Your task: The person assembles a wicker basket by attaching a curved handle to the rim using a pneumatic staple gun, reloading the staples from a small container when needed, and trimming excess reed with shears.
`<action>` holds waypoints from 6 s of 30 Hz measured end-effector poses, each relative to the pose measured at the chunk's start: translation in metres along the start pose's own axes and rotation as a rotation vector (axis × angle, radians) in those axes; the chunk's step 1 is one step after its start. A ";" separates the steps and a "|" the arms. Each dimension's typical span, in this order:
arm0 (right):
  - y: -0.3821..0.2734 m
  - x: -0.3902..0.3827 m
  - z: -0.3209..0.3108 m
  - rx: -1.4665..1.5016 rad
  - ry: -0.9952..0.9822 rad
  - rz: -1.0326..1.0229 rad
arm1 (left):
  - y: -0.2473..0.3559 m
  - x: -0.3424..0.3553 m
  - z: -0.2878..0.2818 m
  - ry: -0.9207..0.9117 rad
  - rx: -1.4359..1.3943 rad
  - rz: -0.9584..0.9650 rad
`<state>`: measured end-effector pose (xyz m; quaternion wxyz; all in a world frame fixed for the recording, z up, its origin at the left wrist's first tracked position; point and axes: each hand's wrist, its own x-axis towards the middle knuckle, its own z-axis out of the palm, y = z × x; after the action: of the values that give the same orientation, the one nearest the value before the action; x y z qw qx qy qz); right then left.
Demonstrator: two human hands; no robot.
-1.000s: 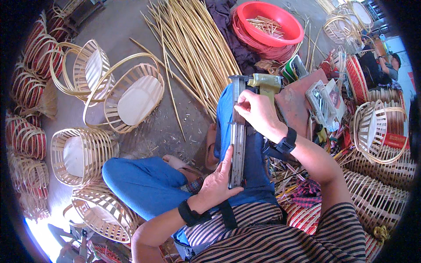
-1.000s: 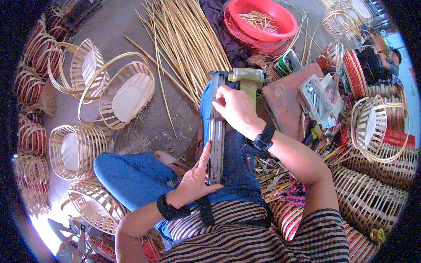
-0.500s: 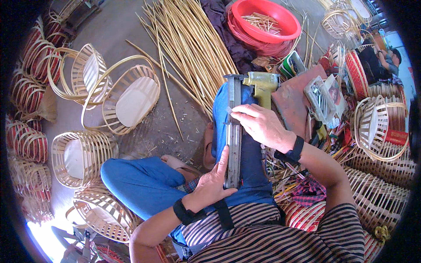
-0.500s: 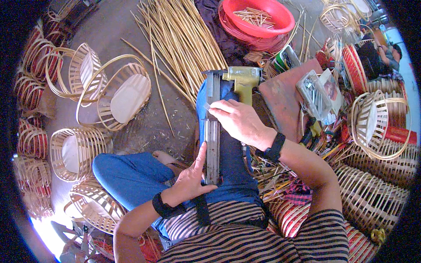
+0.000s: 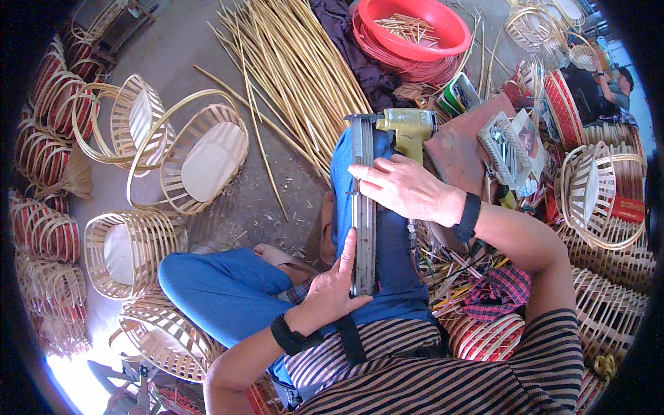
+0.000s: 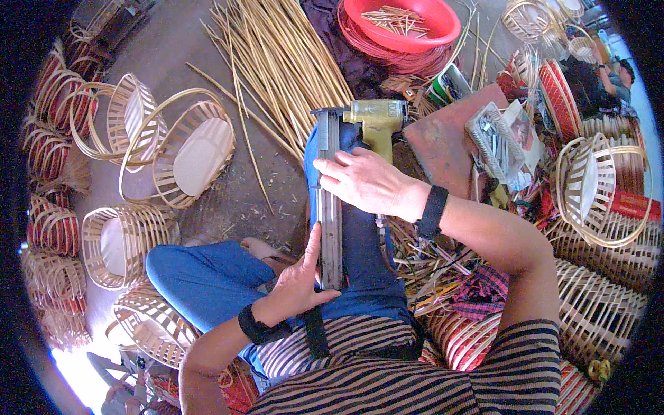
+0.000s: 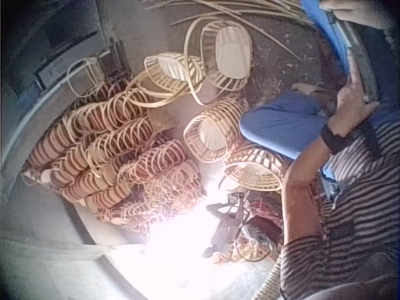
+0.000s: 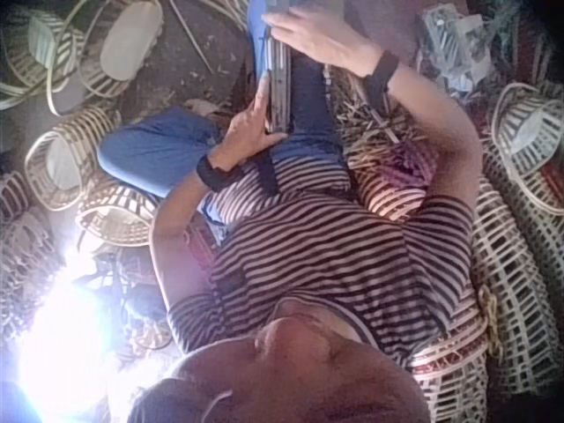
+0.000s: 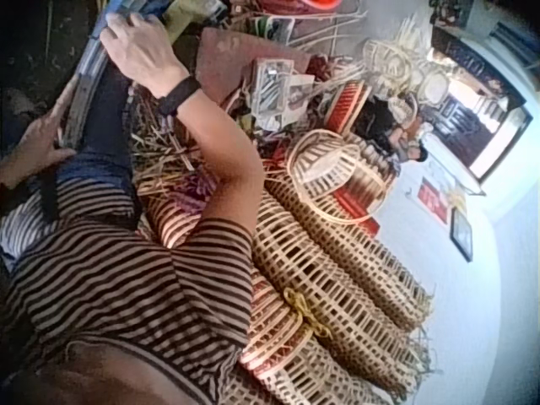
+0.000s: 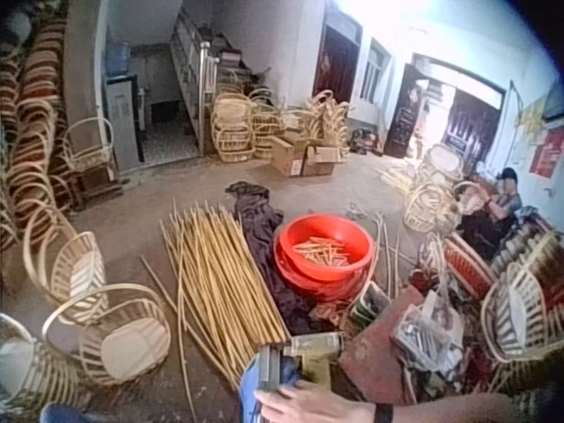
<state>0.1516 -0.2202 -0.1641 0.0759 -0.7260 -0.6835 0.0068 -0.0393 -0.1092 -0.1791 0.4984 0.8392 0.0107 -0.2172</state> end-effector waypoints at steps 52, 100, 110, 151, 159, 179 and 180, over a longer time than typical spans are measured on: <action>0.003 -0.006 0.014 0.095 0.201 0.144 | 0.003 -0.002 -0.002 -0.066 0.018 -0.070; 0.149 -0.230 0.066 0.048 0.319 1.659 | -0.024 -0.031 -0.008 -0.215 0.308 -0.185; 0.170 -0.228 0.081 -0.155 0.207 1.735 | -0.024 -0.036 -0.002 -0.205 0.300 -0.188; 0.155 -0.252 0.053 0.750 0.632 1.858 | -0.017 -0.036 -0.009 -0.232 0.306 -0.205; 0.120 -0.220 0.021 1.607 1.005 1.438 | -0.010 -0.023 -0.007 -0.233 0.272 -0.166; -0.010 -0.018 0.001 1.275 0.327 0.862 | 0.002 0.002 0.002 -0.062 0.174 0.034; -0.010 -0.014 0.007 1.161 0.349 0.854 | 0.002 0.003 0.003 -0.052 0.161 0.045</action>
<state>0.1395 -0.2333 -0.1712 0.5458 -0.7622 -0.2062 0.2803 -0.0371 -0.1128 -0.1799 0.4340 0.8707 -0.0388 -0.2279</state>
